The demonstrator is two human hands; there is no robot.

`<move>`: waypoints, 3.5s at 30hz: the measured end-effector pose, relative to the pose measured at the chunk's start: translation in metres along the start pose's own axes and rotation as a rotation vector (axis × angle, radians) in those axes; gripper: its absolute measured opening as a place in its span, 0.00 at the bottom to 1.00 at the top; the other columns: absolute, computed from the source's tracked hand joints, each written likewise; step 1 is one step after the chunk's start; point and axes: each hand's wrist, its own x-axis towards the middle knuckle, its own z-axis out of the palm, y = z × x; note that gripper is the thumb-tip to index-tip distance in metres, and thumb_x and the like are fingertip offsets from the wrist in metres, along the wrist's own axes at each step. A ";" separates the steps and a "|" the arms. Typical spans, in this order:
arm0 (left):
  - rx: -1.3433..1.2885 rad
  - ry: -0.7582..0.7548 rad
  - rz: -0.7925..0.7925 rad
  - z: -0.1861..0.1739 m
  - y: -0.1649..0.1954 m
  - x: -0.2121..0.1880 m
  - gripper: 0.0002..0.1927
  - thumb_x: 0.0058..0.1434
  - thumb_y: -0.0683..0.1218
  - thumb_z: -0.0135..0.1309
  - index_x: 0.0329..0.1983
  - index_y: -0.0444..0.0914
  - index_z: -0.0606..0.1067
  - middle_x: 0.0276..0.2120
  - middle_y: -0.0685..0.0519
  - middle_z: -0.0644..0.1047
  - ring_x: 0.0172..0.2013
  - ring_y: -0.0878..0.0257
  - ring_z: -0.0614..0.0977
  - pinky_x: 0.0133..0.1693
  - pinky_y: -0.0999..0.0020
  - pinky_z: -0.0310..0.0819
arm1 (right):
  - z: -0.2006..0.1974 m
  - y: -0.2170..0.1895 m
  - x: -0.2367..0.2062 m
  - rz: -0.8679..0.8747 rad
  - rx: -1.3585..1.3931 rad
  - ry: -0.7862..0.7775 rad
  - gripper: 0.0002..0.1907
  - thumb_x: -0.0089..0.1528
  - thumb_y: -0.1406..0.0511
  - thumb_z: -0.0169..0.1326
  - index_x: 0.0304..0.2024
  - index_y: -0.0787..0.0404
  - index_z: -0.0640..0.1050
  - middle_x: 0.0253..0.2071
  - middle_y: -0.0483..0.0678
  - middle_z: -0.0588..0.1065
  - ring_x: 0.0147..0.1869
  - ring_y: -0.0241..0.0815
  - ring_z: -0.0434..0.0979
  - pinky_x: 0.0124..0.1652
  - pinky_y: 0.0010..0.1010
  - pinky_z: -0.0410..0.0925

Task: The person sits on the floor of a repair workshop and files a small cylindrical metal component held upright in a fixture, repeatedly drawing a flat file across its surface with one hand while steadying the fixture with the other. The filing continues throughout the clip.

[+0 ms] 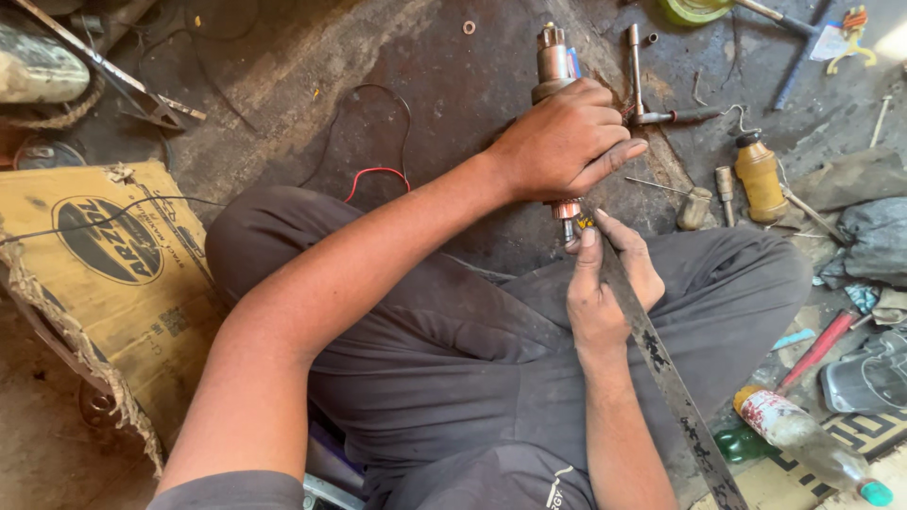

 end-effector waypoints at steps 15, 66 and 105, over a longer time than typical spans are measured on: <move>0.050 0.010 -0.142 0.015 0.003 0.005 0.22 0.71 0.55 0.48 0.25 0.39 0.77 0.26 0.48 0.76 0.37 0.50 0.76 0.45 0.53 0.71 | 0.006 -0.009 0.008 -0.178 -0.246 -0.015 0.07 0.70 0.75 0.56 0.50 0.72 0.77 0.44 0.58 0.80 0.43 0.46 0.85 0.44 0.31 0.76; -0.012 0.077 -0.025 -0.010 0.005 0.005 0.18 0.72 0.50 0.49 0.27 0.39 0.77 0.23 0.51 0.74 0.35 0.54 0.79 0.71 0.51 0.52 | -0.008 0.007 0.004 0.084 0.110 0.007 0.07 0.72 0.72 0.54 0.52 0.69 0.74 0.36 0.51 0.79 0.35 0.35 0.79 0.39 0.25 0.73; -0.080 0.112 -0.120 -0.015 0.012 0.005 0.18 0.70 0.48 0.50 0.24 0.38 0.76 0.22 0.50 0.73 0.33 0.54 0.78 0.71 0.53 0.55 | 0.011 0.002 0.006 -0.164 -0.200 0.025 0.06 0.69 0.75 0.57 0.49 0.72 0.77 0.46 0.59 0.80 0.48 0.50 0.85 0.48 0.33 0.76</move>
